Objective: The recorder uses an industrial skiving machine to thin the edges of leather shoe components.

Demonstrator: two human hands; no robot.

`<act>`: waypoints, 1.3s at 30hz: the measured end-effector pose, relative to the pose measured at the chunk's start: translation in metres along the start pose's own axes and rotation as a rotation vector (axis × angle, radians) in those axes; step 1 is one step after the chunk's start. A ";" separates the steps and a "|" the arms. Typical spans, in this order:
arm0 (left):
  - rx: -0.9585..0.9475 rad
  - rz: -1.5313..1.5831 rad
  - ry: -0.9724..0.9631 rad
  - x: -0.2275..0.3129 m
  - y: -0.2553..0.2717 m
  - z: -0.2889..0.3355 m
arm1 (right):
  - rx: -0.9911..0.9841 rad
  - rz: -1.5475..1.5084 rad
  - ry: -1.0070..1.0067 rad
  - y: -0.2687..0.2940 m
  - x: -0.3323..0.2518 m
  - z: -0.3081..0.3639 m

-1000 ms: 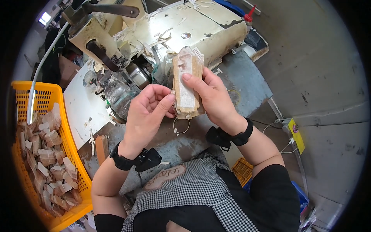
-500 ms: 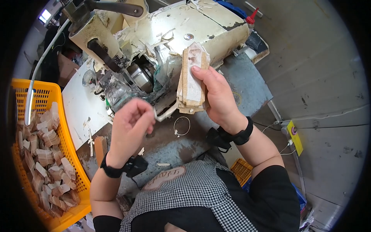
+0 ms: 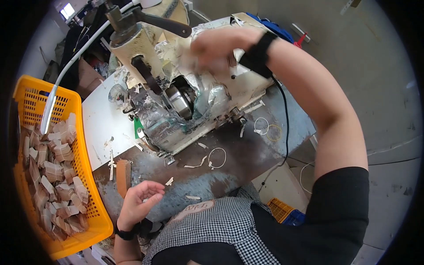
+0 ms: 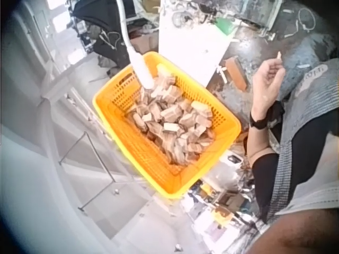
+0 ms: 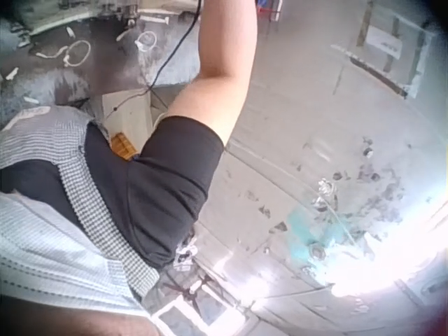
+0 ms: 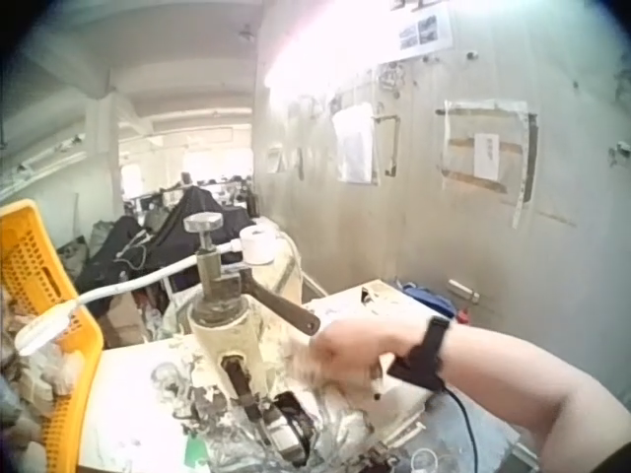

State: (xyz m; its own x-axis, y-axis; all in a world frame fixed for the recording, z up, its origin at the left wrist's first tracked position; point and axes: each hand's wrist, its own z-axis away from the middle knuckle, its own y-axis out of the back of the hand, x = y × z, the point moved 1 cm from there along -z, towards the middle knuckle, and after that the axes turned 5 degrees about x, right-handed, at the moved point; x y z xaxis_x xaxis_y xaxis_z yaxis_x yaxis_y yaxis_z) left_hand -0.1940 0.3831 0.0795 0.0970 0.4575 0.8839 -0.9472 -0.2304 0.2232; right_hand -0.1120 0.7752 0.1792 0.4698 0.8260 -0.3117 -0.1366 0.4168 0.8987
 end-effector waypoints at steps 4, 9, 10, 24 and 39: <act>0.105 0.041 -0.030 -0.011 0.008 0.024 | 0.563 0.442 0.124 0.040 0.045 -0.032; 0.257 0.167 0.105 -0.034 0.022 0.046 | 0.200 0.282 0.104 -0.016 0.027 -0.007; 0.269 0.190 0.125 -0.037 0.023 0.046 | 0.209 0.217 0.026 -0.023 0.024 -0.004; 0.229 0.170 0.039 -0.037 0.030 0.052 | 0.527 -0.316 0.004 -0.019 0.109 0.035; 0.311 0.170 -0.061 0.001 0.060 0.073 | 0.892 -0.094 0.314 -0.076 0.006 0.076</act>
State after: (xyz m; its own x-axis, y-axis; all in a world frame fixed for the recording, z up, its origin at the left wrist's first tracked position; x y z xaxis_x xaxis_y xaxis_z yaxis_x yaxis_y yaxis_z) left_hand -0.2284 0.3068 0.1240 -0.0275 0.3404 0.9399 -0.8136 -0.5540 0.1768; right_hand -0.0329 0.7194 0.1322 0.1716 0.9221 -0.3468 0.6670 0.1503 0.7297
